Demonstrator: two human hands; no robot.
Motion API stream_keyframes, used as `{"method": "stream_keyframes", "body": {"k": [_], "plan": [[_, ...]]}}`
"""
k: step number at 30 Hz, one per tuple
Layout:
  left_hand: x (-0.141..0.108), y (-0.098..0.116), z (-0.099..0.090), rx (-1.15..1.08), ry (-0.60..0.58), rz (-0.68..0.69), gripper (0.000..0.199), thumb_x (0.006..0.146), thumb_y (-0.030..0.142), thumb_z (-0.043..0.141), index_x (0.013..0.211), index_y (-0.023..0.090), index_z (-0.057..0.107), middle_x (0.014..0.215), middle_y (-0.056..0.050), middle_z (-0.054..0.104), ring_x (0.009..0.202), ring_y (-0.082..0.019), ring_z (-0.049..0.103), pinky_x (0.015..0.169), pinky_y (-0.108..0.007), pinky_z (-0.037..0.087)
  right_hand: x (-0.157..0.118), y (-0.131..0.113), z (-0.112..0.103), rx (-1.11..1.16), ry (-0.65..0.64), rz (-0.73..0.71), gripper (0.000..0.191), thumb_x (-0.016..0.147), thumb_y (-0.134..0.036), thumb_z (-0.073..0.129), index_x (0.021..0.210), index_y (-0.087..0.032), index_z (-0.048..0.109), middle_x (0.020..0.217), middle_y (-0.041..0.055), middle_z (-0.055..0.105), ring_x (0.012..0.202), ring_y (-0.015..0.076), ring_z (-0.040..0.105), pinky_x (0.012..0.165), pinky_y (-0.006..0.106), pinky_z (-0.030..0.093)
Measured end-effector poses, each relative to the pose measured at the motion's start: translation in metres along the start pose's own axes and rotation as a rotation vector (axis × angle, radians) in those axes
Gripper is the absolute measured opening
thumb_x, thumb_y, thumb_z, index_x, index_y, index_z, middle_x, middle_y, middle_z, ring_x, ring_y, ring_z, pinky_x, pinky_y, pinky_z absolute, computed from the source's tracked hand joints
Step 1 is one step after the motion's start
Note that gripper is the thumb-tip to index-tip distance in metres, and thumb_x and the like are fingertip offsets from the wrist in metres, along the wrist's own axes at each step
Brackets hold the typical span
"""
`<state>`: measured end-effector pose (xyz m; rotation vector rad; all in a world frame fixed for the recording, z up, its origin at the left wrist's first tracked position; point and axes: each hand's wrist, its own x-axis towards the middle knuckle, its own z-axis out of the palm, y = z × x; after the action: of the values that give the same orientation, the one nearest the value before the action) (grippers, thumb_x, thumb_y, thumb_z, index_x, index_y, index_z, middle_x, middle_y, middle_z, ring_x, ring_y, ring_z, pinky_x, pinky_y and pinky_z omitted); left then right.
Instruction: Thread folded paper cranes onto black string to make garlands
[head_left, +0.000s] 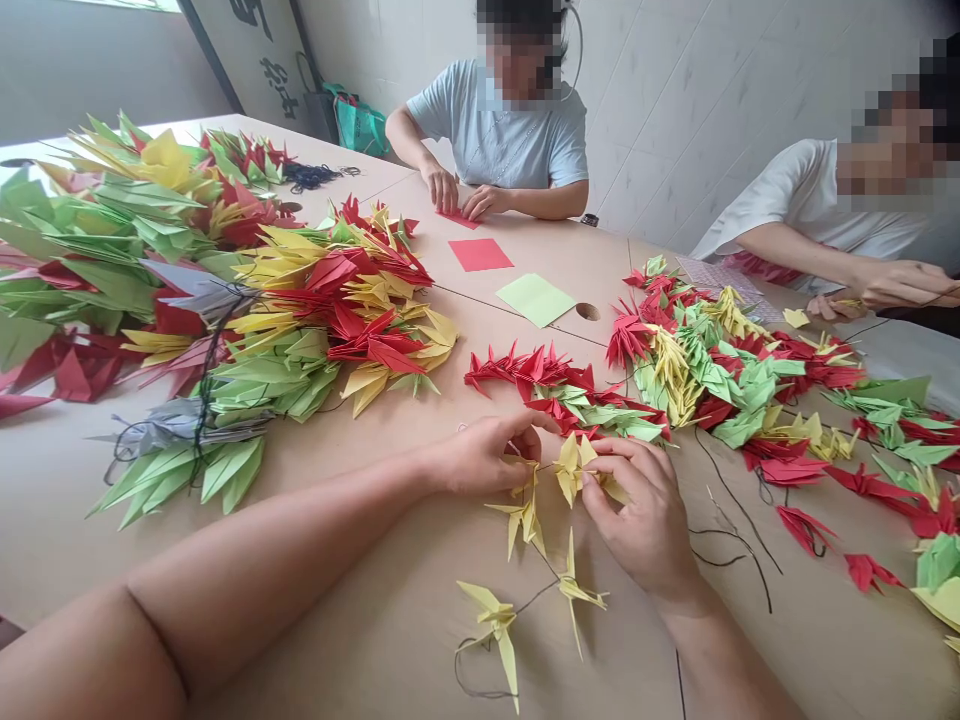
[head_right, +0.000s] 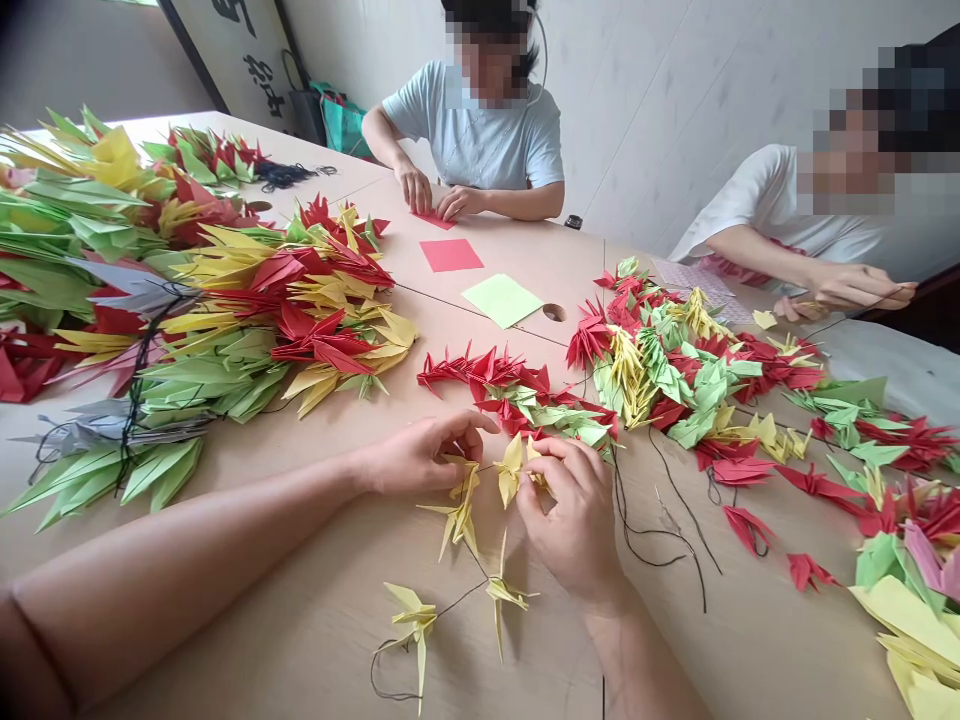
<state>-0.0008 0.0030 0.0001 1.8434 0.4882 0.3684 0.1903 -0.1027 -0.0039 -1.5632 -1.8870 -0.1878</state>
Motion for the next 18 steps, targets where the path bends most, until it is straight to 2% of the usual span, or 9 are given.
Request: {"method": "stream_keyframes", "body": {"k": [3,6,10,14,18], "plan": [[0.0,-0.002,0.002,0.023,0.027,0.005,0.049,0.073,0.009,0.054,0.119,0.021,0.046,0.085,0.001,0.059,0.073,-0.011,0.055,0.064,-0.02,0.046,0.001,-0.006,-0.003,-0.018,-0.001,-0.008,0.013,0.078,-0.015,0.057,0.09,-0.022,0.06,0.101,0.0072,0.061,0.1,0.0275,0.053,0.088,0.049,0.042],[0.0,-0.004,0.006,-0.009,0.036,0.029,0.046,0.075,0.012,0.056,0.119,0.02,0.045,0.088,-0.001,0.062,0.075,-0.011,0.057,0.066,-0.022,0.047,0.003,-0.016,-0.007,0.003,-0.023,-0.135,0.025,0.076,-0.014,0.062,0.099,-0.023,0.061,0.106,0.0074,0.06,0.105,0.0285,0.052,0.091,0.049,0.04],[0.001,-0.004,0.009,-0.096,0.018,0.018,0.041,0.081,0.019,0.056,0.12,0.018,0.044,0.088,-0.003,0.066,0.072,-0.011,0.059,0.066,-0.023,0.048,0.003,-0.024,-0.01,-0.017,-0.106,-0.278,0.032,0.076,-0.007,0.061,0.1,-0.027,0.064,0.099,0.0044,0.062,0.099,0.0255,0.053,0.088,0.047,0.039],[0.0,-0.002,0.008,-0.131,0.005,0.014,0.039,0.085,0.028,0.054,0.12,0.016,0.044,0.086,-0.004,0.066,0.068,-0.011,0.057,0.063,-0.023,0.047,0.003,-0.022,-0.009,-0.045,-0.167,-0.296,0.025,0.08,-0.008,0.057,0.096,-0.027,0.065,0.091,0.0016,0.066,0.095,0.0231,0.054,0.087,0.045,0.036],[-0.001,0.001,0.004,-0.144,0.006,0.006,0.039,0.087,0.034,0.053,0.121,0.016,0.045,0.085,-0.004,0.065,0.071,-0.012,0.057,0.065,-0.024,0.047,0.004,-0.021,-0.009,-0.055,-0.151,-0.273,0.023,0.082,-0.008,0.054,0.09,-0.026,0.065,0.086,-0.0007,0.069,0.092,0.0218,0.055,0.086,0.044,0.035]]}}
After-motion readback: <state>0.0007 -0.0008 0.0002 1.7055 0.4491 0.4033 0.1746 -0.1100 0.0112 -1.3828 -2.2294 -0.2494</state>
